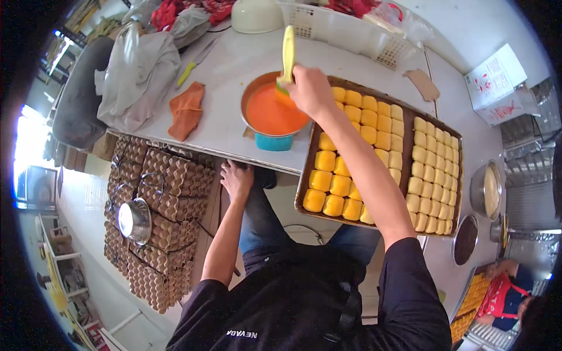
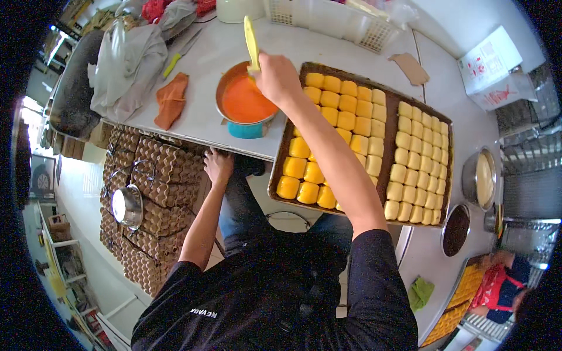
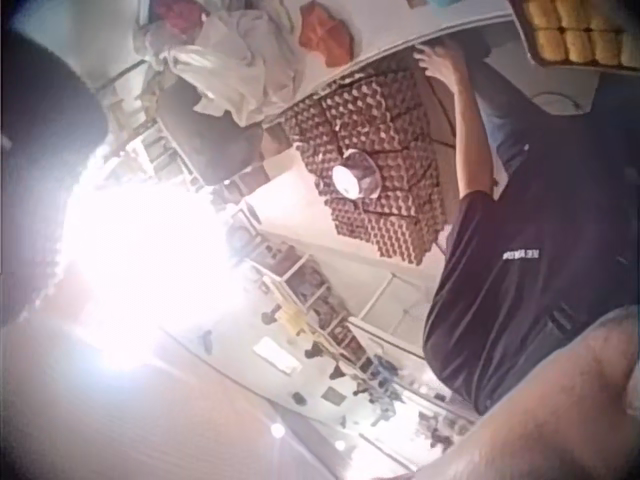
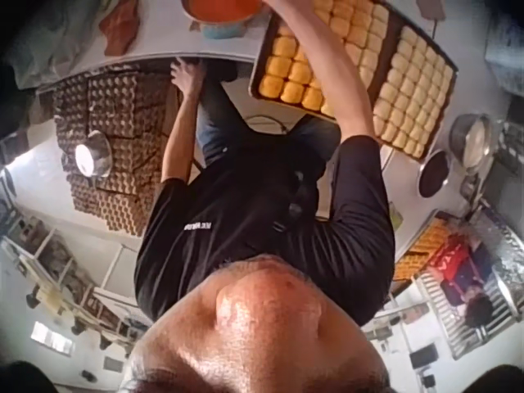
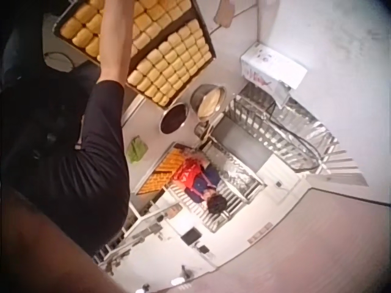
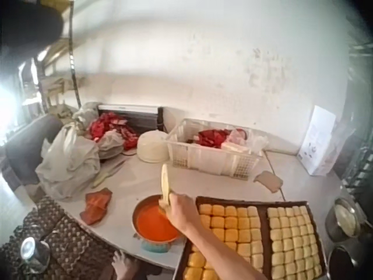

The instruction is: Brush egg wash or glaze onto small bread rolls on a baking tray.

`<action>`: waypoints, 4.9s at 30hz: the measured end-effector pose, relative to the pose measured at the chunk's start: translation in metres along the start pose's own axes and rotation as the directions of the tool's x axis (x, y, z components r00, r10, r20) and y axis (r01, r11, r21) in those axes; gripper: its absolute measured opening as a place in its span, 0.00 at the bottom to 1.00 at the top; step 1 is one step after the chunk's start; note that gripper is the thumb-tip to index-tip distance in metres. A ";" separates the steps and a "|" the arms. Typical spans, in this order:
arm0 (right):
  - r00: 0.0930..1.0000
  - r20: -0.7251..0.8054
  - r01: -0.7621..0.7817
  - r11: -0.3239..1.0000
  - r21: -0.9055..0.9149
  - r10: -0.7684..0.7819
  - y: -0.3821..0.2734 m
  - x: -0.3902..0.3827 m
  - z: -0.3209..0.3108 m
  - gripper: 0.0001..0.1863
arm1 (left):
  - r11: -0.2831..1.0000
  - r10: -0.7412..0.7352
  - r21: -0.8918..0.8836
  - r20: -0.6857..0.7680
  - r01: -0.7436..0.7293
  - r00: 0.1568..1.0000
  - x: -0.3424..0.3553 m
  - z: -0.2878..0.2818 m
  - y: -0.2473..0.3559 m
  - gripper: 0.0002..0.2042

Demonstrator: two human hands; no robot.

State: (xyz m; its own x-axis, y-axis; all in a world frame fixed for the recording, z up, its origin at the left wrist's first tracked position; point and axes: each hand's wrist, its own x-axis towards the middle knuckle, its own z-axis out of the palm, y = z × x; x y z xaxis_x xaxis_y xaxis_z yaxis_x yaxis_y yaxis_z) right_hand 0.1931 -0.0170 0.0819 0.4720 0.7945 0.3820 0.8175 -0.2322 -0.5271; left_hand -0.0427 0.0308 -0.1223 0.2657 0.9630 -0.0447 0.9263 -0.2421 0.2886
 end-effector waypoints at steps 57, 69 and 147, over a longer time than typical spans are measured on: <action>0.952 -0.131 -0.228 0.927 0.298 0.276 0.095 -0.247 -0.126 0.07 | 0.999 0.016 0.035 0.028 -0.017 0.999 0.006 -0.003 -0.008 0.33; 0.969 -0.237 -0.099 0.992 -0.084 0.077 0.154 -0.152 -0.119 0.09 | 0.998 0.036 0.050 0.057 -0.039 0.998 0.004 0.010 -0.005 0.35; 0.779 -0.544 -0.568 0.718 -0.403 0.311 0.048 -0.233 -0.094 0.06 | 1.000 0.028 0.005 0.054 -0.028 0.998 0.005 -0.001 -0.012 0.33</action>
State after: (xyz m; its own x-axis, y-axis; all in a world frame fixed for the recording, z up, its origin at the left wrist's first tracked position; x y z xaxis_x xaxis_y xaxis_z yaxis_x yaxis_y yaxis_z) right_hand 0.1539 -0.2664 0.0391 0.8019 0.2421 0.5463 0.4520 -0.8437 -0.2896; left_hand -0.0533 0.0388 -0.1247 0.3053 0.9482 -0.0881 0.9197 -0.2696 0.2854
